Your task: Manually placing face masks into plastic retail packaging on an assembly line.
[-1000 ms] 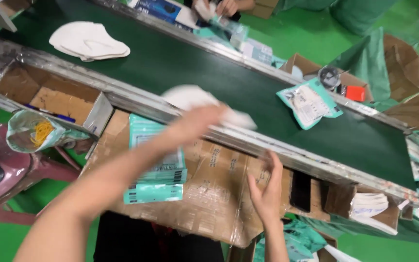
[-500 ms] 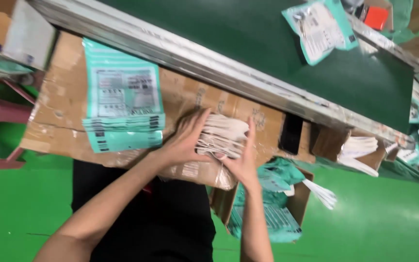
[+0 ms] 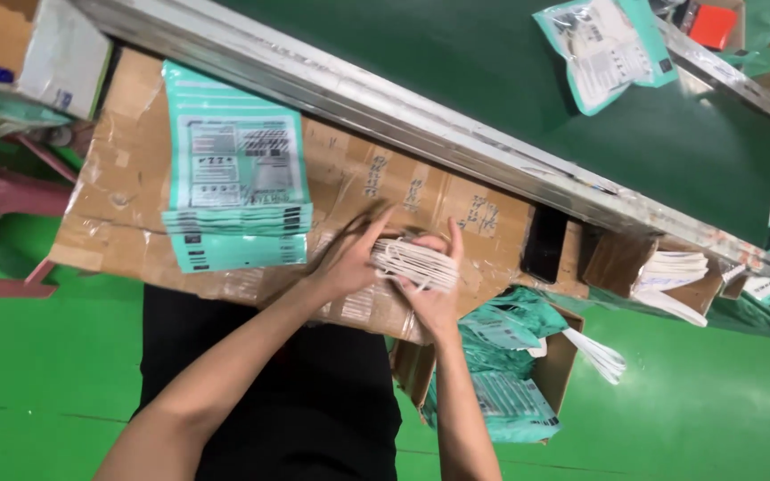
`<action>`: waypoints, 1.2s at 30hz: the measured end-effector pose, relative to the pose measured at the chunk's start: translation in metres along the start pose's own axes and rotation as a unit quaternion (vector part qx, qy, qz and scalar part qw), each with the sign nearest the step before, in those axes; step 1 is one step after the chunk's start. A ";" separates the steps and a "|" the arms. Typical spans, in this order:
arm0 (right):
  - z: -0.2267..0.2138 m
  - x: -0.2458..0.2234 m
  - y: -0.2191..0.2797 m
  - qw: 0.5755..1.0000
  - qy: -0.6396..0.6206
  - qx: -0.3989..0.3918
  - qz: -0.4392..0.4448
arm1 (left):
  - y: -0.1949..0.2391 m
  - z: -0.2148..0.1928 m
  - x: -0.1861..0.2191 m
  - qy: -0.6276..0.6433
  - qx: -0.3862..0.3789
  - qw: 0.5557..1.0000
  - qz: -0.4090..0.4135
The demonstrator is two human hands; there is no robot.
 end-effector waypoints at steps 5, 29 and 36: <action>-0.014 0.082 0.010 0.989 0.123 0.075 0.018 | -0.008 -0.015 0.017 0.072 0.041 0.991 -0.108; 0.087 0.009 -0.034 0.957 -0.194 -0.015 0.214 | 0.049 -0.164 0.033 -0.400 0.039 0.899 0.176; 0.120 -0.071 -0.053 0.990 -0.118 -0.046 0.069 | 0.046 -0.179 0.079 -0.312 0.148 0.913 0.217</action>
Point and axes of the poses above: each hand's wrist, its own y-axis away from the middle knuckle, its own z-axis out of the palm, x = y × z, the point moved 5 cm from there along -y, towards the middle knuckle, and after that the axes turned 8 degrees about y, right-handed, at the moved point
